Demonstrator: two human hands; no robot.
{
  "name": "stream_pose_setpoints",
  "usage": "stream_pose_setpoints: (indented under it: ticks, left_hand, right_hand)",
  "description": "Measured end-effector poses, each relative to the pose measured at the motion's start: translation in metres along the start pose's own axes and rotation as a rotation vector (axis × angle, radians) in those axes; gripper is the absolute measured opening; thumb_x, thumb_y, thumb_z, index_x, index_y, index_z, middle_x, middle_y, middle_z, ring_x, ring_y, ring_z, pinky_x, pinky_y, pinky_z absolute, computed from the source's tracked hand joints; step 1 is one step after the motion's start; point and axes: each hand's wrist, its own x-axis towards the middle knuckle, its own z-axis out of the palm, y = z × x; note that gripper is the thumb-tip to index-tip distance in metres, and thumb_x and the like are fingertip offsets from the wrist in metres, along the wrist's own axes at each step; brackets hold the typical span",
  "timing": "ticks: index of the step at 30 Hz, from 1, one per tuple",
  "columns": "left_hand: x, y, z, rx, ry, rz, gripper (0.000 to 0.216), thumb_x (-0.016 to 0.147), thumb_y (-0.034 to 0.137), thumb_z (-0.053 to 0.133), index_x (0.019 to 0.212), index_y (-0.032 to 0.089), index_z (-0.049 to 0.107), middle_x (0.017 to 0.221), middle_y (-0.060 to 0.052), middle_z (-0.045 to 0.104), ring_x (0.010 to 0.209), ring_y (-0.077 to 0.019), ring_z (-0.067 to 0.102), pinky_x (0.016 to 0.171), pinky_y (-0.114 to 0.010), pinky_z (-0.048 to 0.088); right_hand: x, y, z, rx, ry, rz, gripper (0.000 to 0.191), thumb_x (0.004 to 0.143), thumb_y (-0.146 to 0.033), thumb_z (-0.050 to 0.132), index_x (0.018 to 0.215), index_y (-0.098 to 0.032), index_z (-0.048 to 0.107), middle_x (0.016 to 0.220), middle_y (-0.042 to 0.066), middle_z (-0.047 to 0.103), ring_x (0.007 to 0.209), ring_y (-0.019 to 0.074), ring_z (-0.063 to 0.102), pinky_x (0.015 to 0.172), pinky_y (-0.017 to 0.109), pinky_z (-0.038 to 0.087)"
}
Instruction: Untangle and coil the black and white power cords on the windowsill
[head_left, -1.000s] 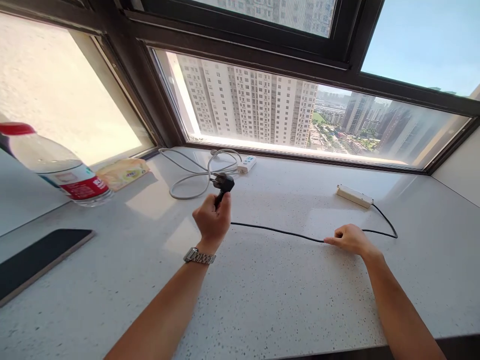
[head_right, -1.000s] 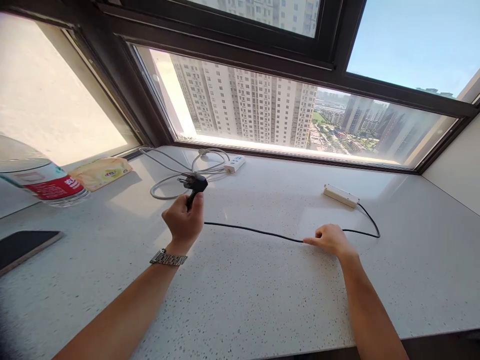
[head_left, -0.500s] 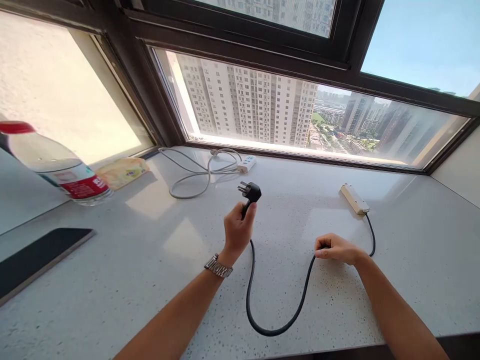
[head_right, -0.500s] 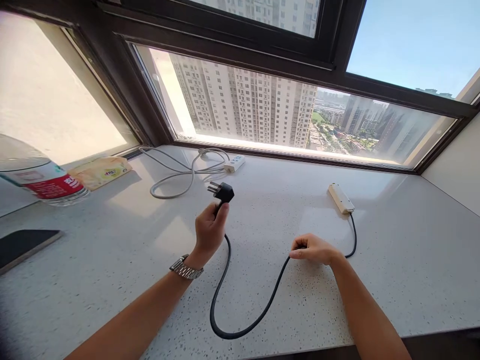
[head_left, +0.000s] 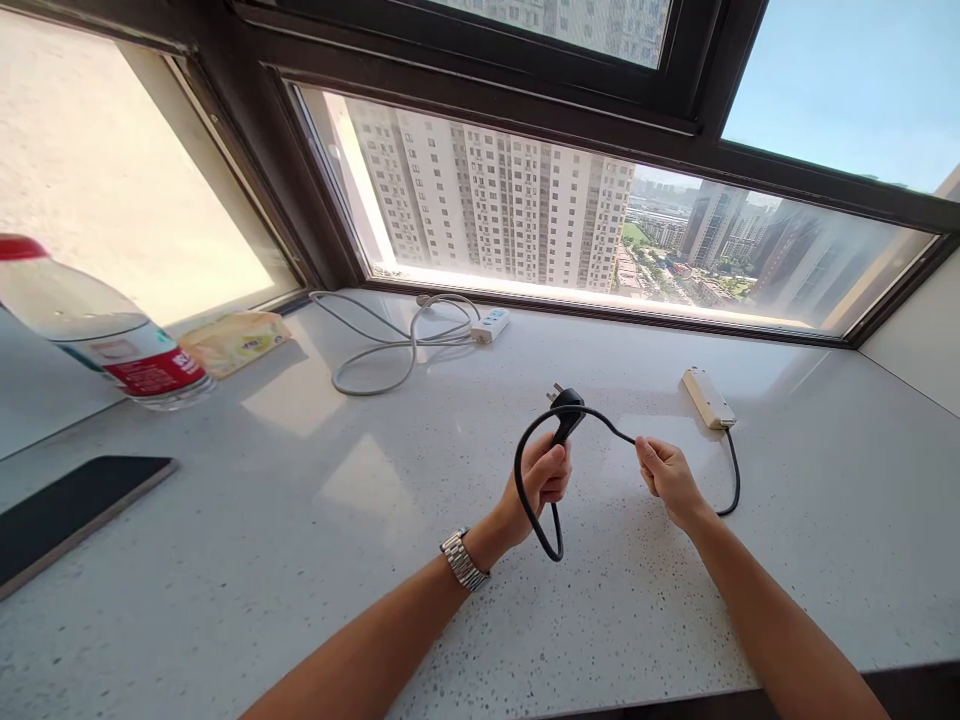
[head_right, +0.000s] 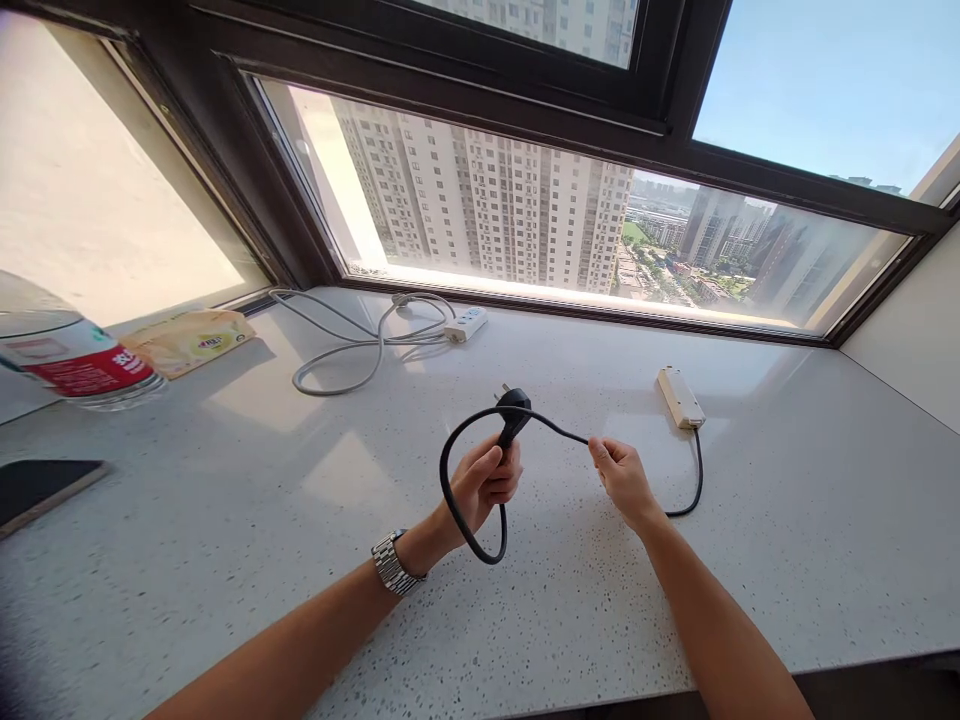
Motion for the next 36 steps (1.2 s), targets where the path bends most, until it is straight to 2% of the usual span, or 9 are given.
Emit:
stream_pose_setpoints:
  ticks: [3, 6, 12, 16, 26, 29, 31, 33, 36]
  left_hand:
    - [0.0, -0.002, 0.004, 0.105, 0.028, -0.03, 0.042, 0.07, 0.052, 0.069, 0.072, 0.018, 0.044, 0.054, 0.01, 0.026, 0.043, -0.0031, 0.02, 0.039, -0.017, 0.017]
    - [0.0, -0.002, 0.005, 0.193, 0.021, -0.038, 0.04, 0.073, 0.052, 0.066, 0.073, 0.017, 0.045, 0.053, 0.01, 0.028, 0.043, -0.0032, 0.021, 0.04, -0.018, 0.021]
    - [-0.007, -0.005, 0.01, 0.198, -0.09, -0.044, 0.047, 0.077, 0.059, 0.058, 0.091, 0.014, 0.055, 0.053, 0.01, 0.028, 0.045, -0.0045, 0.022, 0.043, -0.019, 0.022]
    - [-0.013, -0.01, 0.018, 0.285, -0.152, -0.009, 0.052, 0.077, 0.059, 0.058, 0.098, 0.012, 0.059, 0.054, 0.008, 0.032, 0.048, -0.0056, 0.027, 0.045, -0.02, 0.025]
    - [-0.015, -0.009, 0.026, 0.587, -0.166, 0.259, 0.043, 0.084, 0.053, 0.052, 0.073, 0.012, 0.062, 0.058, 0.0, 0.052, 0.054, -0.0094, 0.041, 0.052, -0.021, 0.035]
    - [-0.014, -0.006, 0.022, 0.68, -0.151, 0.334, 0.037, 0.085, 0.045, 0.053, 0.067, 0.014, 0.06, 0.059, 0.0, 0.051, 0.055, -0.0098, 0.042, 0.054, -0.022, 0.035]
    - [-0.01, -0.004, 0.019, 0.679, -0.133, 0.382, 0.035, 0.085, 0.043, 0.055, 0.065, 0.014, 0.059, 0.066, -0.002, 0.055, 0.06, -0.0111, 0.046, 0.057, -0.023, 0.038]
    - [-0.005, 0.001, 0.017, 0.601, -0.1, 0.386, 0.036, 0.084, 0.046, 0.054, 0.067, 0.015, 0.057, 0.071, -0.003, 0.056, 0.065, -0.0128, 0.051, 0.061, -0.025, 0.042]
    - [0.005, 0.012, 0.015, 0.333, -0.044, 0.338, 0.043, 0.085, 0.054, 0.051, 0.063, 0.017, 0.045, 0.054, 0.004, 0.043, 0.05, -0.0101, 0.045, 0.052, -0.025, 0.041]
  right_hand:
    - [-0.002, 0.001, 0.006, -0.115, 0.012, -0.052, 0.057, 0.077, -0.069, 0.053, 0.054, -0.021, 0.032, 0.046, -0.007, 0.023, 0.042, 0.0061, 0.017, 0.041, 0.025, 0.014]
    - [-0.005, -0.002, 0.008, -0.13, -0.06, -0.086, 0.057, 0.079, -0.068, 0.052, 0.053, -0.021, 0.034, 0.045, -0.007, 0.025, 0.042, 0.0059, 0.018, 0.04, 0.024, 0.016]
    - [-0.015, -0.003, 0.02, 0.195, -0.285, -0.074, 0.057, 0.078, -0.067, 0.055, 0.055, -0.021, 0.031, 0.045, -0.01, 0.023, 0.037, 0.0029, 0.015, 0.036, 0.02, 0.013]
    - [-0.02, 0.002, 0.031, 0.306, -0.391, -0.059, 0.057, 0.078, -0.065, 0.058, 0.054, -0.02, 0.034, 0.045, -0.01, 0.023, 0.037, 0.0021, 0.015, 0.036, 0.02, 0.012]
    - [-0.024, 0.004, 0.033, 0.389, -0.578, 0.02, 0.062, 0.063, -0.072, 0.066, 0.056, -0.02, 0.034, 0.048, -0.011, 0.02, 0.041, 0.0018, 0.013, 0.04, 0.021, 0.011]
    - [-0.022, 0.002, 0.029, 0.281, -0.617, 0.037, 0.063, 0.059, -0.076, 0.065, 0.059, -0.02, 0.037, 0.051, -0.01, 0.023, 0.044, 0.003, 0.016, 0.041, 0.021, 0.015]
    - [-0.018, 0.0, 0.025, 0.08, -0.632, -0.009, 0.06, 0.062, -0.074, 0.065, 0.06, -0.018, 0.041, 0.053, -0.008, 0.027, 0.047, 0.0045, 0.021, 0.044, 0.022, 0.018]
    - [-0.014, 0.0, 0.019, -0.189, -0.619, -0.07, 0.057, 0.068, -0.068, 0.064, 0.057, -0.017, 0.042, 0.054, -0.007, 0.027, 0.05, 0.0056, 0.023, 0.047, 0.022, 0.018]
    - [-0.005, 0.003, 0.005, -0.488, -0.538, -0.113, 0.057, 0.073, -0.065, 0.061, 0.053, -0.017, 0.038, 0.053, -0.007, 0.026, 0.051, 0.0063, 0.023, 0.048, 0.023, 0.017]
